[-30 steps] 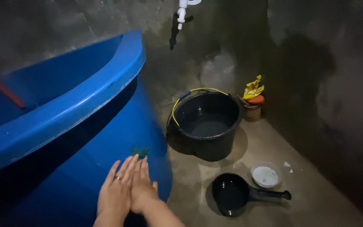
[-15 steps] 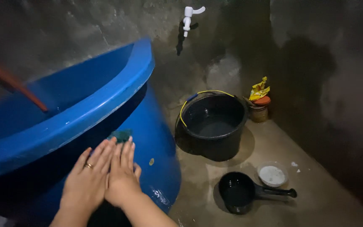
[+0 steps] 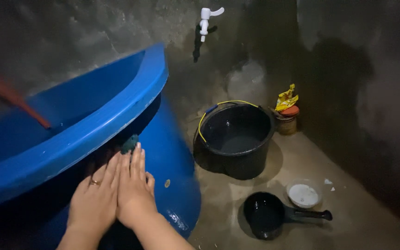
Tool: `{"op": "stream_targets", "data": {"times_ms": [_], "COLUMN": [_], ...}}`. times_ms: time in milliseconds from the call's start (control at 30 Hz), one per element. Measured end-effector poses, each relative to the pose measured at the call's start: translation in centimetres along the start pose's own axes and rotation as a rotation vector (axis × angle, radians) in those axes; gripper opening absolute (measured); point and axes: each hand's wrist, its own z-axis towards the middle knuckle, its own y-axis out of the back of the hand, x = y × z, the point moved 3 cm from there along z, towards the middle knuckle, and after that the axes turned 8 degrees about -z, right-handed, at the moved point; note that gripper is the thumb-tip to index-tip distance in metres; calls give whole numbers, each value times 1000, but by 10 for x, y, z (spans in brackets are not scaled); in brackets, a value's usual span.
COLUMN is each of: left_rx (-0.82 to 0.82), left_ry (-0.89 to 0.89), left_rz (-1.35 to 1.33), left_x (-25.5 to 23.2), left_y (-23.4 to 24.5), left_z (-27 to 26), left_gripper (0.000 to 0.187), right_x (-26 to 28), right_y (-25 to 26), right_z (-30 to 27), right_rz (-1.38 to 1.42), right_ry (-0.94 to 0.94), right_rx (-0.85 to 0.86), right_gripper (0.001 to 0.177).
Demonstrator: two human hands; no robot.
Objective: Scrubbing and cleaning the exterior surface of a large blue water tub with a sponge.
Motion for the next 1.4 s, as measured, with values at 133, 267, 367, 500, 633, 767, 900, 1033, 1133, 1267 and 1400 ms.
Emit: {"op": "stream_targets", "data": {"times_ms": [133, 267, 367, 500, 633, 767, 900, 1033, 1133, 1267, 1400], "left_rx": [140, -158, 116, 124, -198, -19, -135, -28, -22, -38, 170], "left_ry": [-36, -31, -29, -43, 57, 255, 250, 269, 244, 31, -79], "left_rz": [32, -320, 39, 63, -156, -159, -214, -174, -158, -119, 3], "left_x": [-21, -28, -22, -5, 18, 45, 51, 43, 30, -1, -33], "left_y": [5, 9, 18, 31, 3, 17, 20, 8, 17, 33, 22], "left_z": [3, 2, 0, -7, -27, -35, -42, -36, -30, -13, 10], "left_gripper": [76, 72, 76, 78, 76, 29, 17, 11, 31, 78, 80], "right_x": [-22, -29, -29, -10, 11, 38, 47, 37, 25, -5, -54], "right_y": [-11, -10, -22, -20, -11, 8, 9, 0, 2, -1, -31], "right_z": [-3, -7, -8, -10, -11, -2, -2, -2, -10, -15, -5], "right_rz": [49, 15, 12, 29, 32, -42, -94, -165, -189, -47, -79], "right_ry": [-59, -72, -45, -11, 115, 310, 337, 331, 333, 129, 1], "right_rx": [27, 130, 51, -23, -116, -220, -302, -325, -409, -116, -20], "right_gripper": [92, 98, 95, 92, 93, 63, 47, 50, 63, 91, 92]}}
